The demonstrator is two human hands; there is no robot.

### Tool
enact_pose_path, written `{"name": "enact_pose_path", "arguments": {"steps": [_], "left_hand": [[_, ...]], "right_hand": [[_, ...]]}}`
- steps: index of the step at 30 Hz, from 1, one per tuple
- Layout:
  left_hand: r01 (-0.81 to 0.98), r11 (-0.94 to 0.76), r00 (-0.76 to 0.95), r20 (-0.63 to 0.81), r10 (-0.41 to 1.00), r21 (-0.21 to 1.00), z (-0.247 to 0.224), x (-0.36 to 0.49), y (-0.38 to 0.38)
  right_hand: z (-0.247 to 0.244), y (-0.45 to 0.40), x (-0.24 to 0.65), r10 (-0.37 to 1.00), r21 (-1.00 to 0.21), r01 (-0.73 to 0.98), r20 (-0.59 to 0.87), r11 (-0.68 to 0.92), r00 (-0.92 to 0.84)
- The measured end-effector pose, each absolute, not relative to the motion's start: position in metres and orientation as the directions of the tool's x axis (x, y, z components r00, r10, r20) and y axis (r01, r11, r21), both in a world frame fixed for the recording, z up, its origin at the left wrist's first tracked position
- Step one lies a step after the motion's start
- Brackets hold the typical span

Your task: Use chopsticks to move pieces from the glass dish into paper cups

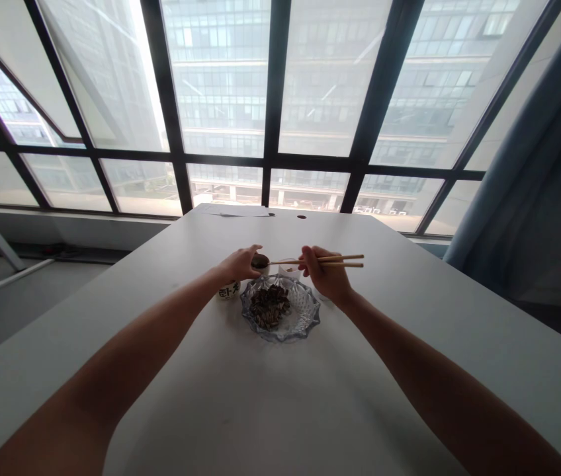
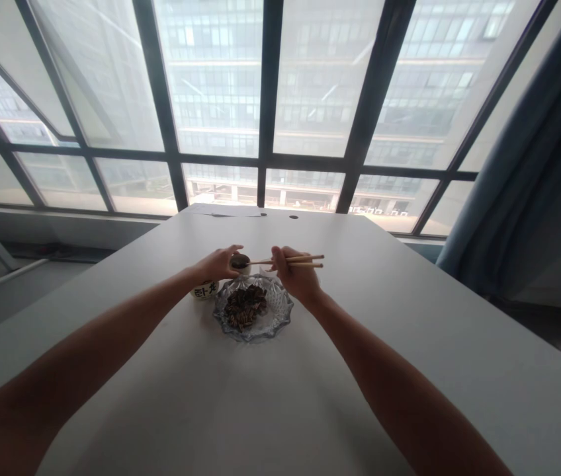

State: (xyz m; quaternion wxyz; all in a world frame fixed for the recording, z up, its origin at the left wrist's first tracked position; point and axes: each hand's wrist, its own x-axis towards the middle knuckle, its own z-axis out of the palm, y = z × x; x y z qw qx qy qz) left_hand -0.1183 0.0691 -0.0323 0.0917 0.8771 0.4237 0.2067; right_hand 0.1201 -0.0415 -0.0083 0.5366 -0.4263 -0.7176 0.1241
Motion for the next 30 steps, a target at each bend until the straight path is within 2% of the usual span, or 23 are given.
{"name": "enact_pose_path", "arguments": {"steps": [3, 8, 11, 15, 18, 23, 30], "left_hand": [[0.737, -0.573, 0.513, 0.255, 0.820, 0.359, -0.034, -0.119, 0.074], [0.736, -0.543, 0.496, 0.225, 0.839, 0.405, -0.034, -0.125, 0.071], [0.700, -0.561, 0.481, 0.289, 0.828, 0.442, -0.035, -0.138, 0.059], [0.679, -0.551, 0.362, 0.432, 0.826, 0.485, -0.045, -0.164, 0.031], [0.670, -0.513, 0.255, 0.483, 0.838, 0.536, -0.060, -0.181, 0.008], [0.600, -0.453, 0.177, 0.443, 0.879, 0.659, -0.083, -0.191, -0.008], [0.586, -0.440, 0.186, 0.415, 0.891, 0.681, -0.084, -0.190, -0.007]], "right_hand": [[0.000, -0.051, 0.128, 0.818, -0.724, 0.420, 0.570, 0.546, -0.082], [-0.004, -0.058, 0.132, 0.853, -0.740, 0.425, 0.473, 0.521, -0.222], [-0.008, -0.060, 0.128, 0.858, -0.744, 0.426, 0.442, 0.514, -0.263], [-0.010, -0.062, 0.124, 0.853, -0.740, 0.426, 0.431, 0.521, -0.295], [-0.011, -0.061, 0.124, 0.842, -0.729, 0.422, 0.445, 0.539, -0.306], [-0.012, -0.062, 0.122, 0.845, -0.737, 0.414, 0.453, 0.535, -0.285], [-0.011, -0.065, 0.118, 0.859, -0.760, 0.400, 0.447, 0.511, -0.247]]}}
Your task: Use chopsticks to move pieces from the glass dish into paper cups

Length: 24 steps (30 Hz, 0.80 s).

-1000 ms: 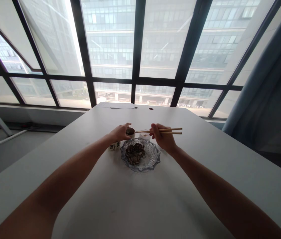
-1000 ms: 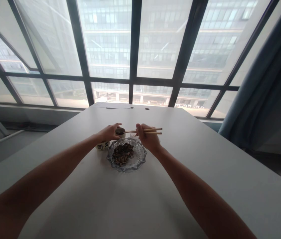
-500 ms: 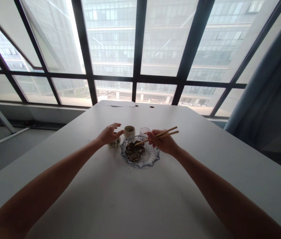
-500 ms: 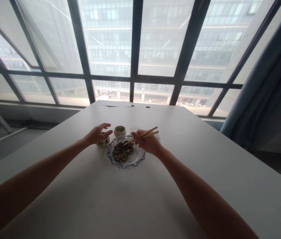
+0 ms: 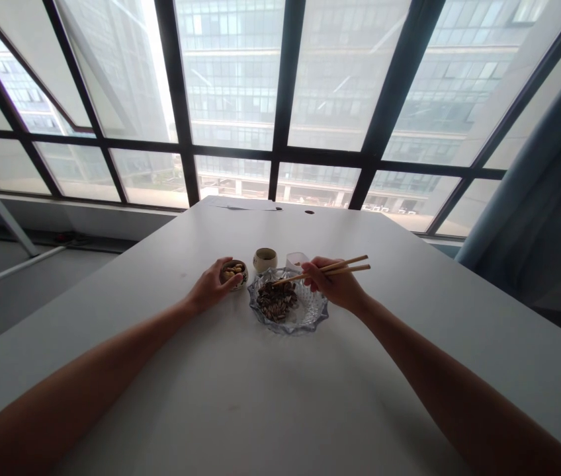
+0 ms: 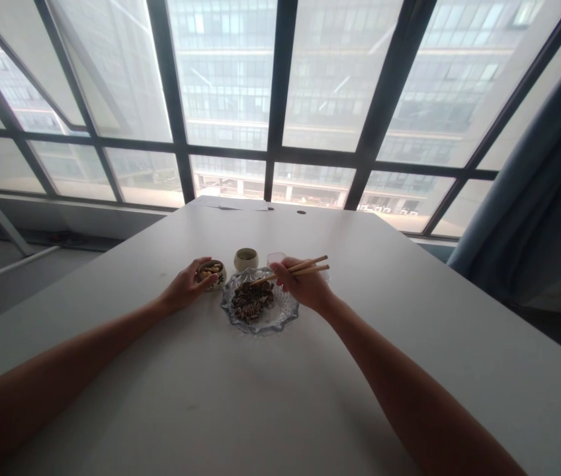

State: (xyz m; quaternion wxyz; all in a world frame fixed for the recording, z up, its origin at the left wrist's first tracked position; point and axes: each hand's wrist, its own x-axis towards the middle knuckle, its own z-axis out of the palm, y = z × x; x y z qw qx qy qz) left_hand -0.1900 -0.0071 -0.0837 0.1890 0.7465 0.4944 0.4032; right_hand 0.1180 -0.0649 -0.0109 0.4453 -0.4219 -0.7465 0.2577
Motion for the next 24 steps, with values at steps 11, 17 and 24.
{"name": "enact_pose_path", "arguments": {"steps": [11, 17, 24], "left_hand": [[0.603, -0.427, 0.188, 0.400, 0.897, 0.674, -0.0801, -0.1895, -0.0108], [0.603, -0.427, 0.184, 0.403, 0.896, 0.674, -0.0811, -0.1892, -0.0102], [0.602, -0.427, 0.183, 0.403, 0.896, 0.675, -0.0803, -0.1892, -0.0108]], "right_hand": [[-0.0092, -0.0677, 0.1174, 0.844, -0.732, 0.420, 0.466, 0.537, -0.266], [-0.0098, -0.0690, 0.1176, 0.806, -0.644, 0.486, 0.499, 0.591, -0.318], [-0.0122, -0.0675, 0.1159, 0.823, -0.698, 0.437, 0.485, 0.568, -0.296]]}}
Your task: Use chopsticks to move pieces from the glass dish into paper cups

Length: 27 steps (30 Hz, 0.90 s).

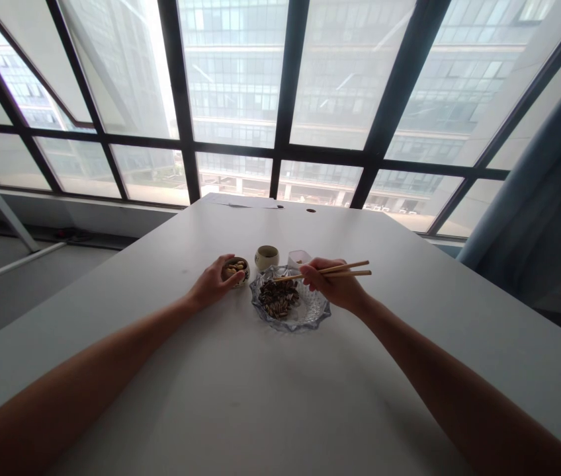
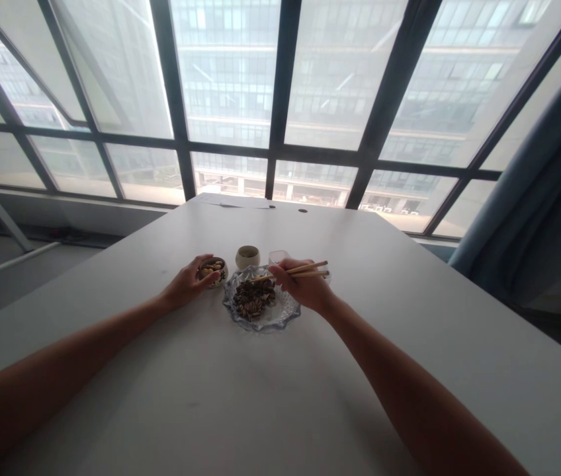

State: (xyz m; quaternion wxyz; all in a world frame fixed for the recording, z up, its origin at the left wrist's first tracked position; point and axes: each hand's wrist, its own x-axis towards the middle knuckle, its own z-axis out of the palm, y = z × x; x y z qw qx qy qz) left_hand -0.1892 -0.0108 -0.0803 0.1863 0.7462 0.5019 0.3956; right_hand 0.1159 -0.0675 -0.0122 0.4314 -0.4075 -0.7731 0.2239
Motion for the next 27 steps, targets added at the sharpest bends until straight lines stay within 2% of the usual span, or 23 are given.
{"name": "enact_pose_path", "arguments": {"steps": [7, 19, 27], "left_hand": [[0.599, -0.428, 0.186, 0.402, 0.897, 0.677, -0.0815, -0.1903, -0.0099], [0.612, -0.427, 0.196, 0.396, 0.897, 0.665, -0.0806, -0.1892, -0.0105], [0.611, -0.435, 0.186, 0.414, 0.891, 0.661, -0.0828, -0.1894, -0.0089]], "right_hand": [[-0.0163, -0.0630, 0.1137, 0.883, -0.807, 0.358, 0.427, 0.469, -0.196], [-0.0164, -0.0665, 0.1104, 0.882, -0.821, 0.325, 0.423, 0.470, -0.207], [-0.0182, -0.0583, 0.1158, 0.899, -0.860, 0.272, 0.434, 0.432, -0.056]]}}
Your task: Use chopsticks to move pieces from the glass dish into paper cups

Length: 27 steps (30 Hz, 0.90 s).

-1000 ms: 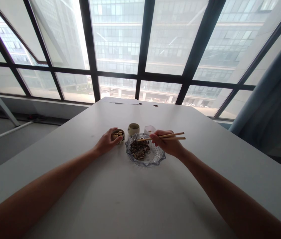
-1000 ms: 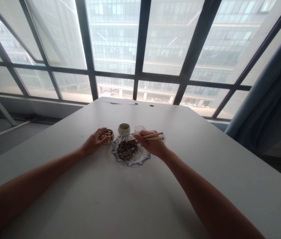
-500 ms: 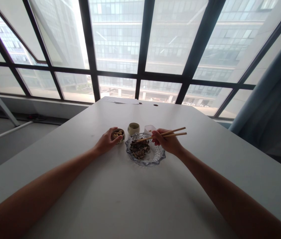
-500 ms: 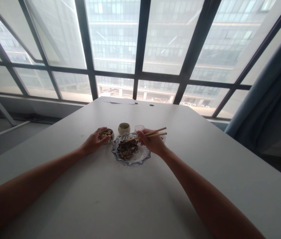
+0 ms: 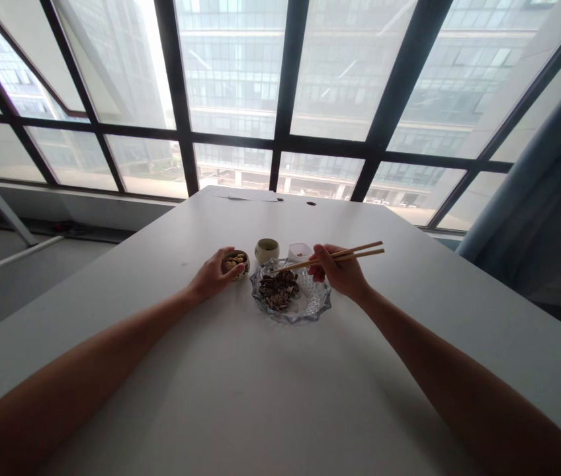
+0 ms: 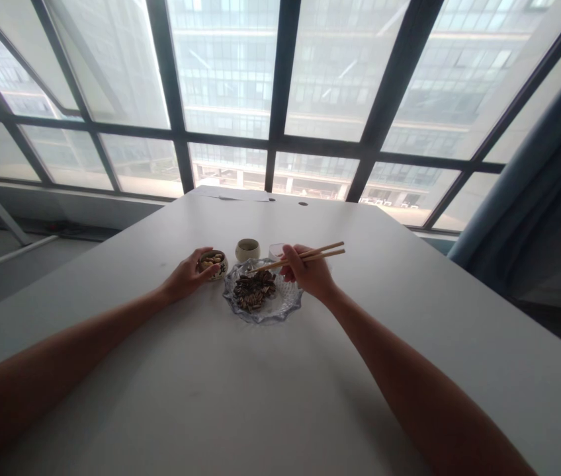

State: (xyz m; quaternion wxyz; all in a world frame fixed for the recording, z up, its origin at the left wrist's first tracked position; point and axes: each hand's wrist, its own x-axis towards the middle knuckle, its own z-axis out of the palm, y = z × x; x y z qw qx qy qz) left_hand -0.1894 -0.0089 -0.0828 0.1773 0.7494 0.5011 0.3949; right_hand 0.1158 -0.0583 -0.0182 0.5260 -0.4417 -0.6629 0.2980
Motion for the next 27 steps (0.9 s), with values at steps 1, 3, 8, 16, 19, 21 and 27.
{"name": "enact_pose_path", "arguments": {"steps": [1, 3, 8, 16, 19, 21, 27], "left_hand": [[0.609, -0.436, 0.182, 0.418, 0.890, 0.662, -0.083, -0.189, -0.009], [0.607, -0.437, 0.183, 0.418, 0.890, 0.664, -0.083, -0.189, -0.009], [0.613, -0.428, 0.193, 0.399, 0.896, 0.664, -0.082, -0.189, -0.010], [0.604, -0.437, 0.194, 0.410, 0.891, 0.666, -0.082, -0.189, -0.010], [0.603, -0.439, 0.195, 0.410, 0.891, 0.667, -0.082, -0.188, -0.010], [0.603, -0.440, 0.194, 0.413, 0.890, 0.666, -0.081, -0.188, -0.011], [0.591, -0.448, 0.198, 0.418, 0.887, 0.671, -0.079, -0.187, -0.012]], "right_hand": [[-0.016, -0.057, 0.115, 0.892, -0.859, 0.260, 0.451, 0.440, -0.018], [-0.012, -0.055, 0.112, 0.859, -0.844, 0.239, 0.507, 0.479, 0.071], [-0.007, -0.039, 0.098, 0.760, -0.757, 0.303, 0.635, 0.579, 0.137], [-0.001, -0.021, 0.102, 0.821, -0.719, 0.438, 0.564, 0.540, -0.087], [0.008, -0.037, 0.109, 0.794, -0.726, 0.396, 0.607, 0.562, -0.015], [0.012, -0.050, 0.114, 0.810, -0.754, 0.386, 0.586, 0.532, 0.029], [0.006, -0.076, 0.120, 0.873, -0.774, 0.473, 0.488, 0.421, 0.022]]}}
